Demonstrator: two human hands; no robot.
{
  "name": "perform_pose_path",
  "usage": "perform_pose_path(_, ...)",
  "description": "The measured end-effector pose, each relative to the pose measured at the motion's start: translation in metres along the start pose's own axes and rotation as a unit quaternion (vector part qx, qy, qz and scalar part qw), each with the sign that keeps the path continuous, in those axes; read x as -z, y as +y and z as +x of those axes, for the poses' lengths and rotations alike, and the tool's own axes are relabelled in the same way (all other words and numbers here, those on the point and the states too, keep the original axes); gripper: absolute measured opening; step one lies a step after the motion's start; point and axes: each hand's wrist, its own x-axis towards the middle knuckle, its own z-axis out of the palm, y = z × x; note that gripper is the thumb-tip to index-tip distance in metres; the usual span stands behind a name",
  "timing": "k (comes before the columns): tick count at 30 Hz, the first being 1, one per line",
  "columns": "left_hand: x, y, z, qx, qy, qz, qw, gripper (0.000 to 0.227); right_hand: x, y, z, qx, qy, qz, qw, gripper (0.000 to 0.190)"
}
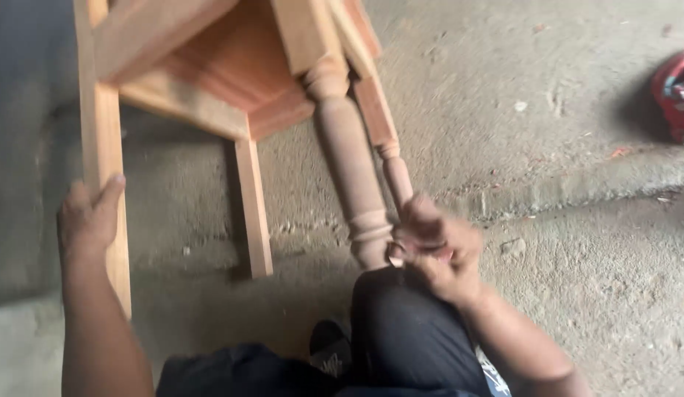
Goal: The person sands the wooden legs of a small chair with sandpaper.
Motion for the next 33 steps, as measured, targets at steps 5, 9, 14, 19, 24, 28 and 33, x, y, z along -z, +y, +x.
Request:
perform_pose_path(5,0.007,0.009,-0.019,0.027,-0.015,-0.009,0.999,0.076,0.007,-0.032,0.035,0.131,-0.188,-0.152,0.961,0.017)
perform_pose_path(9,0.0,0.002,-0.003,0.002,-0.002,-0.009,1.0,0.076,0.013,-0.045,0.054,0.103,-0.258,-0.208,0.938,0.014)
perform_pose_path(14,-0.008,-0.011,-0.008,-0.028,0.002,-0.013,1.0,0.076,-0.001,-0.064,0.068,0.129,-0.348,-0.297,0.88,0.021)
perform_pose_path(19,-0.016,-0.017,-0.006,-0.01,0.014,-0.002,1.0,0.074,0.003,-0.061,0.08,0.109,-0.376,-0.293,0.873,0.037)
perform_pose_path(24,-0.014,-0.02,0.004,-0.044,0.035,-0.017,0.998,0.075,0.031,-0.039,0.063,0.128,-0.359,-0.273,0.883,0.017)
perform_pose_path(28,-0.016,-0.01,-0.007,-0.011,0.011,-0.023,1.0,0.072,0.067,-0.034,0.04,-0.053,-0.257,-0.305,0.916,0.014)
perform_pose_path(33,0.008,0.015,-0.025,0.033,0.005,-0.017,0.999,0.069,0.022,-0.016,0.068,-0.053,-0.239,-0.153,0.958,0.012)
